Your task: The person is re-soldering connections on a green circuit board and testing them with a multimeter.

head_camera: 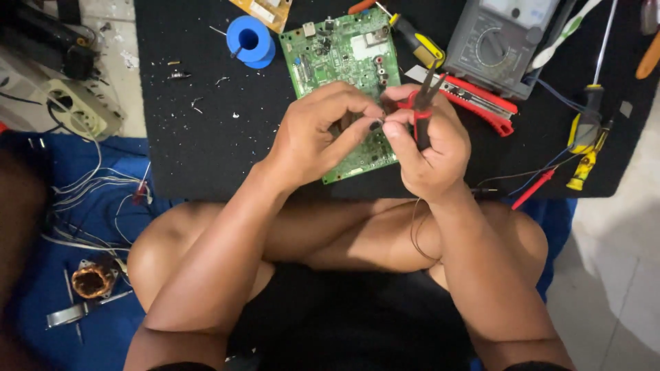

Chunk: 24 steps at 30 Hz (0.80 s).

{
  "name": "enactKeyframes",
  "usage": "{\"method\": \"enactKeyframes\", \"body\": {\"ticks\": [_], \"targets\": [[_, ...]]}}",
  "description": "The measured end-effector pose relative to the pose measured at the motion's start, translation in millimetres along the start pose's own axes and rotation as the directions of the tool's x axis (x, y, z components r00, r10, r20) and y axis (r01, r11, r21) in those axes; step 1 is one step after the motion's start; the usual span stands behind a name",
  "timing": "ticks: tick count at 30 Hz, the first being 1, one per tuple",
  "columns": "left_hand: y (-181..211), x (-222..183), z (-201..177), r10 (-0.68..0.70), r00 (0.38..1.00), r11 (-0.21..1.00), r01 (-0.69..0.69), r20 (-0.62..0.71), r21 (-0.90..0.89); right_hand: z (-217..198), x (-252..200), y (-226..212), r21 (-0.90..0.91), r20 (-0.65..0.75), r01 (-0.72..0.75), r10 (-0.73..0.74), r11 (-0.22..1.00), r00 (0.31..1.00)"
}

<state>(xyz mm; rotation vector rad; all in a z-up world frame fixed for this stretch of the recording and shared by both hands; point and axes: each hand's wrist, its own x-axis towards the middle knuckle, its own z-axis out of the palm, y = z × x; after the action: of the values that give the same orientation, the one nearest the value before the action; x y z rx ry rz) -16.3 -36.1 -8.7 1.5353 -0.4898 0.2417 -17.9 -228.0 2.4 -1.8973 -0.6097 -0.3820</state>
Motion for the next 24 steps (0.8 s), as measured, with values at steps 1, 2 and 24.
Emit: {"method": "enactKeyframes", "body": {"ticks": [1,2,24], "targets": [[2,1,-1,-0.001,1.0,1.0,0.001,-0.004,0.002,1,1,-1,0.003,0.004,0.002,-0.002,1.0,1.0],[4,2,-3,0.023,1.0,0.999,-0.023,0.005,0.024,2,1,-3,0.009,0.001,-0.003,0.003,1.0,1.0],[17,10,-35,-0.019,0.999,0.963,0.031,-0.045,0.267,-4,-12,7,0.321,0.027,-0.245,0.25,0.915,0.968]]}}
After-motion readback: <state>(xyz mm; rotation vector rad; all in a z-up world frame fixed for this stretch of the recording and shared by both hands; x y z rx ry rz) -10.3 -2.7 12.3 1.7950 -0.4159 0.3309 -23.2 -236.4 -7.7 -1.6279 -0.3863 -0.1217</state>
